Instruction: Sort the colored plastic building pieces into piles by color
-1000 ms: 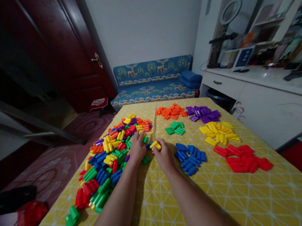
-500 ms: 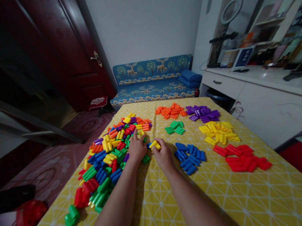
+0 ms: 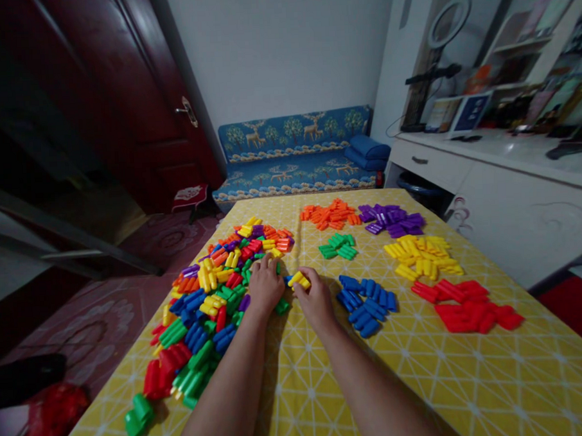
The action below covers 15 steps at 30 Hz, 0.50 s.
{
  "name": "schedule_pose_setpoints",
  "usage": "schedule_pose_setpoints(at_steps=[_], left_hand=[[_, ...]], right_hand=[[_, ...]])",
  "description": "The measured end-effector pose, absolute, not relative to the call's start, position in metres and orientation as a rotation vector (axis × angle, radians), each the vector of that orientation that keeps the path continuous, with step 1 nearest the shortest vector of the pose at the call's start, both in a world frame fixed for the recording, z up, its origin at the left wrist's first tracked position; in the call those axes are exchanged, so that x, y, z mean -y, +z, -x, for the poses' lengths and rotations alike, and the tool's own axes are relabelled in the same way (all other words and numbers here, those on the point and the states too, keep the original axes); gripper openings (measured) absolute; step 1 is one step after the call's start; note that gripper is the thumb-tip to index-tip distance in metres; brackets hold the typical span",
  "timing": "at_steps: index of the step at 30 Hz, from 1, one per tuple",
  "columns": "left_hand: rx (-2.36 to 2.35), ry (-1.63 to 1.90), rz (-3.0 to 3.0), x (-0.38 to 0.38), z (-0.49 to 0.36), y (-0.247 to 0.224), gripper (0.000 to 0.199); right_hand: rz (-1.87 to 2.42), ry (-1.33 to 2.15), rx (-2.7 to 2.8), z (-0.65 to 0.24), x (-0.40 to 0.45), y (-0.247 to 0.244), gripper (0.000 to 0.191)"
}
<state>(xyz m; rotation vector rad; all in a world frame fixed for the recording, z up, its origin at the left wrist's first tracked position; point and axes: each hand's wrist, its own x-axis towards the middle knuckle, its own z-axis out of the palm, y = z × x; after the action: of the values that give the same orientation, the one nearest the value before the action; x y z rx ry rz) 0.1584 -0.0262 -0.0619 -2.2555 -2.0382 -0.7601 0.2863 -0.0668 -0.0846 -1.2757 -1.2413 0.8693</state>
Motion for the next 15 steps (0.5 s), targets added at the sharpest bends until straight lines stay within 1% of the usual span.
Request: schedule_pose_setpoints(at_steps=[6, 8, 12, 15], left_hand=[[1.973, -1.037, 2.136, 0.017, -0.162, -0.049, 0.034], [1.973, -0.972, 2.166, 0.009, -0.165, -0.044, 0.034], [2.044, -0.707, 2.274, -0.011, -0.169, -0.045, 0.033], [2.051, -0.669, 2.29, -0.022, -0.167, -0.05, 0.033]], right_hand=[[1.306, 0.719, 1.316, -0.287, 0.067, -0.081, 0.03], [1.301, 0.711, 1.318, -0.288, 0.067, -0.08, 0.03], [1.28, 0.841, 1.248, -0.288, 0.066, -0.082, 0.033], [1.254, 0.889, 1.189, -0.288, 0.064, -0.085, 0.037]])
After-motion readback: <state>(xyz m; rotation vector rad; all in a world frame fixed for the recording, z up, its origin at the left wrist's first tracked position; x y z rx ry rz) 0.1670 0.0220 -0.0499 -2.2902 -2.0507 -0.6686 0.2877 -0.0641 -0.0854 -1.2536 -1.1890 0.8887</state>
